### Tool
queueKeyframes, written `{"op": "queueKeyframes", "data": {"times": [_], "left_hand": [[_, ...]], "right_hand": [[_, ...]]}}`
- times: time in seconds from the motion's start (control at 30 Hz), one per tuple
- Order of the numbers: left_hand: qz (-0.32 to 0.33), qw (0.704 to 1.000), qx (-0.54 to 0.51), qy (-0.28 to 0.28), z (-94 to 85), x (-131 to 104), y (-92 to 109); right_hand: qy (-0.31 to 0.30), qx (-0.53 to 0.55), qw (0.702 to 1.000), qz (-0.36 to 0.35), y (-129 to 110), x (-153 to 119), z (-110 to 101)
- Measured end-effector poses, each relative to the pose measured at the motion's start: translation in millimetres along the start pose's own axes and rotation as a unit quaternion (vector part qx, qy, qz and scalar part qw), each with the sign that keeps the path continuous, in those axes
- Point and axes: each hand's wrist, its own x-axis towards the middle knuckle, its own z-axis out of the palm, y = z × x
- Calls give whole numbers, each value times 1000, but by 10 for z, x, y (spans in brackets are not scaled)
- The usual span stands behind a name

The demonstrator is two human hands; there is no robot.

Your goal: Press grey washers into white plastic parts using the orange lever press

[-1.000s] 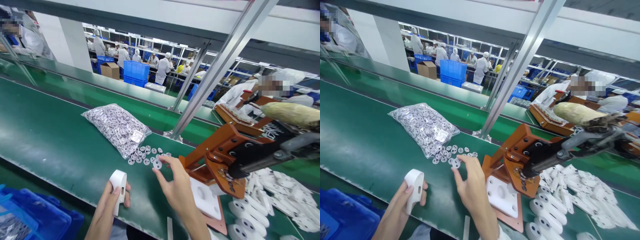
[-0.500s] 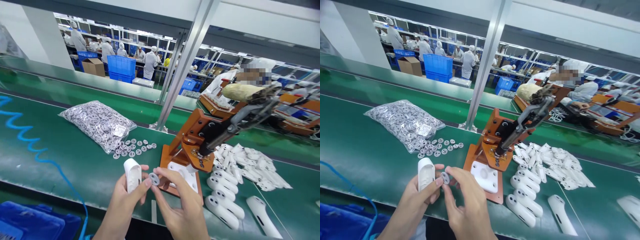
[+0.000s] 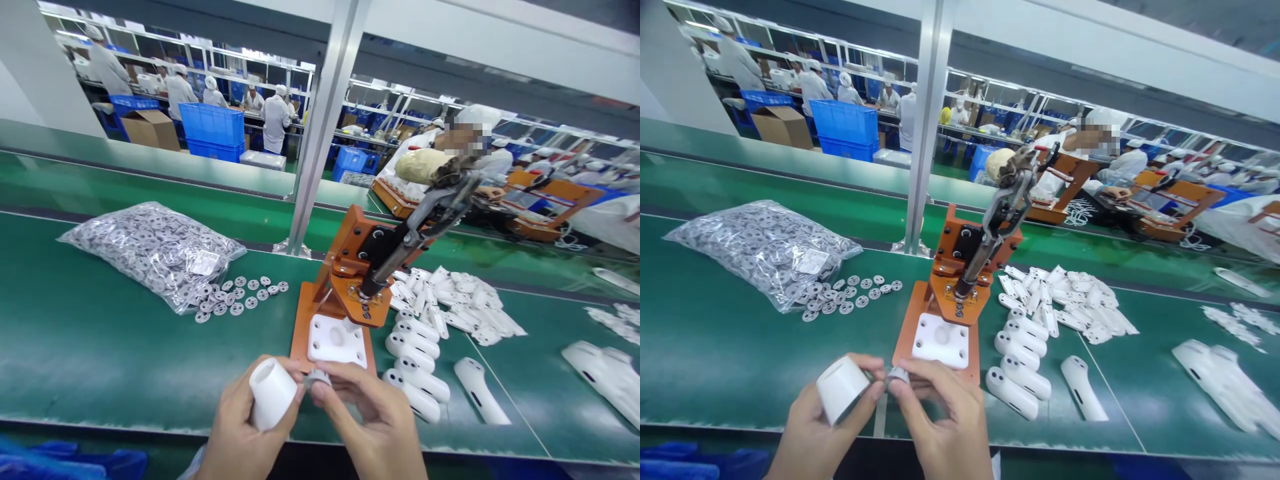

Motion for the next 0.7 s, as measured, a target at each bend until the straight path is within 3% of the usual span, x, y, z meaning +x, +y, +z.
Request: {"op": "queueKeyframes", "data": {"times": [0.07,0.13,0.27,0.4,0.57,0.7], "left_hand": [[-121,993,-4,-10,24,-18,-19],[-193,981,-22,-27,22,-24,-37],[-214,974,-52,-47,-17,-23,-37],[-233,970,-50,-54,-32,-31,4],[-241,968,-46,-58,-50,-25,2],[-245,967,-43,-63,-76,-20,-37]], "right_hand": [[79,-137,987,-41,82,-19,-91],[116,-251,960,-51,174,-5,-168],[116,-408,900,-103,346,134,-191],[124,-481,854,-152,492,307,-95],[109,-460,868,-152,593,337,-60],[19,-415,903,-113,572,295,-136]]}}
